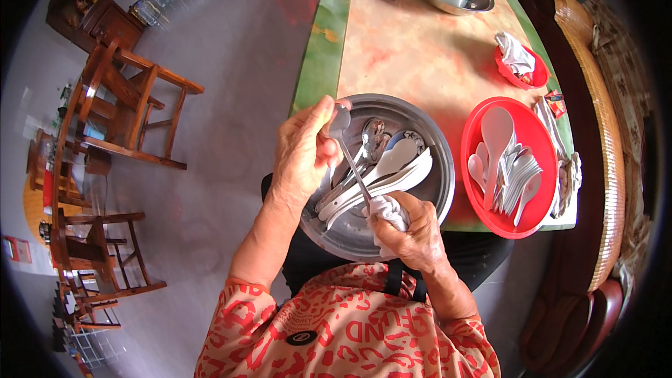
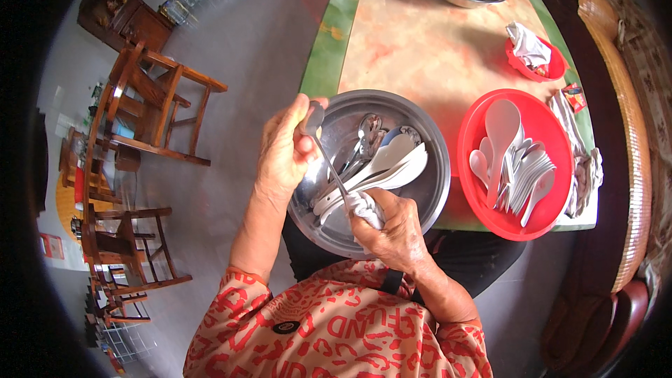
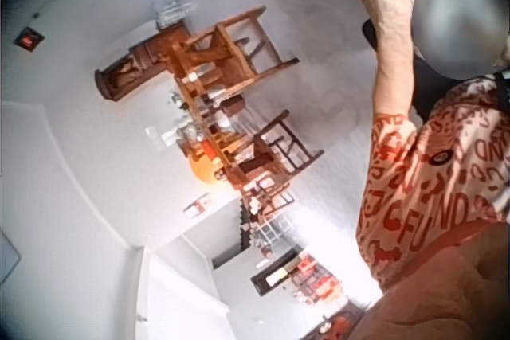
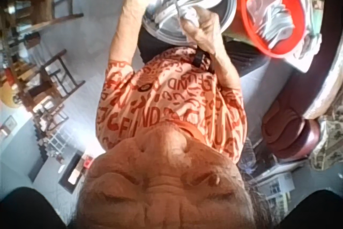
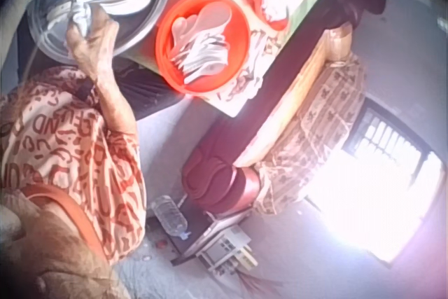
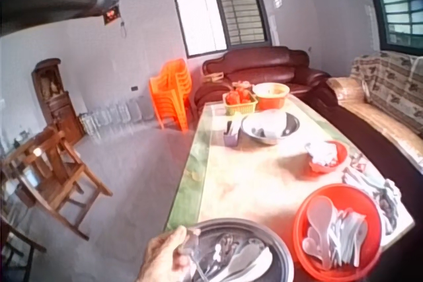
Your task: The person dries metal spoons and plastic spoons one by one using a white cloth. They pick each item from a metal bowl, wipe it thoroughly, and place it into a red plastic bowl. The process is repeated for multiple items throughout the clip.
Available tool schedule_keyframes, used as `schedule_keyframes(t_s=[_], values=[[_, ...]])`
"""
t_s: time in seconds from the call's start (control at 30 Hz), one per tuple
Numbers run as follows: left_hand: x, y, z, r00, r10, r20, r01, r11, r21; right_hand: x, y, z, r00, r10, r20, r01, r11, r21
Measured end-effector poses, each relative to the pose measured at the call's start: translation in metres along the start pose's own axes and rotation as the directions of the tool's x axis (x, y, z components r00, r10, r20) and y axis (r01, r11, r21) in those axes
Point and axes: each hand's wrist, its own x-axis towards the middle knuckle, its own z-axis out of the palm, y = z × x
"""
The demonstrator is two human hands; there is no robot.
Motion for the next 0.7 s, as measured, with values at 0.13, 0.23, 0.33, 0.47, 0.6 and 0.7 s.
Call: schedule_keyframes(t_s=[0.13,0.23,0.33,0.47,0.6,0.7], values=[[-0.019,-0.018,-0.008,0.992,0.057,0.111,-0.087,0.954,0.287,0.008,0.013,0.004,0.86,-0.493,-0.132,0.354,0.763,-0.541],[-0.034,-0.03,-0.003,0.972,0.179,0.151,-0.226,0.883,0.411,0.014,0.014,0.012,0.758,-0.643,-0.109,0.374,0.566,-0.735],[-0.035,-0.031,-0.002,0.958,0.253,0.137,-0.287,0.859,0.424,0.015,0.016,0.017,0.711,-0.697,-0.09,0.386,0.495,-0.778],[-0.026,-0.032,-0.011,0.954,0.269,0.136,-0.301,0.873,0.384,0.011,0.015,0.017,0.737,-0.673,-0.066,0.421,0.533,-0.734],[-0.019,-0.027,-0.021,0.936,0.33,0.123,-0.351,0.851,0.389,-0.003,0.016,0.001,0.885,-0.466,-0.006,0.427,0.817,-0.386],[-0.029,-0.028,-0.02,0.946,0.284,0.159,-0.325,0.816,0.478,-0.003,0.015,-0.006,0.982,-0.152,-0.112,0.157,0.987,0.035]])
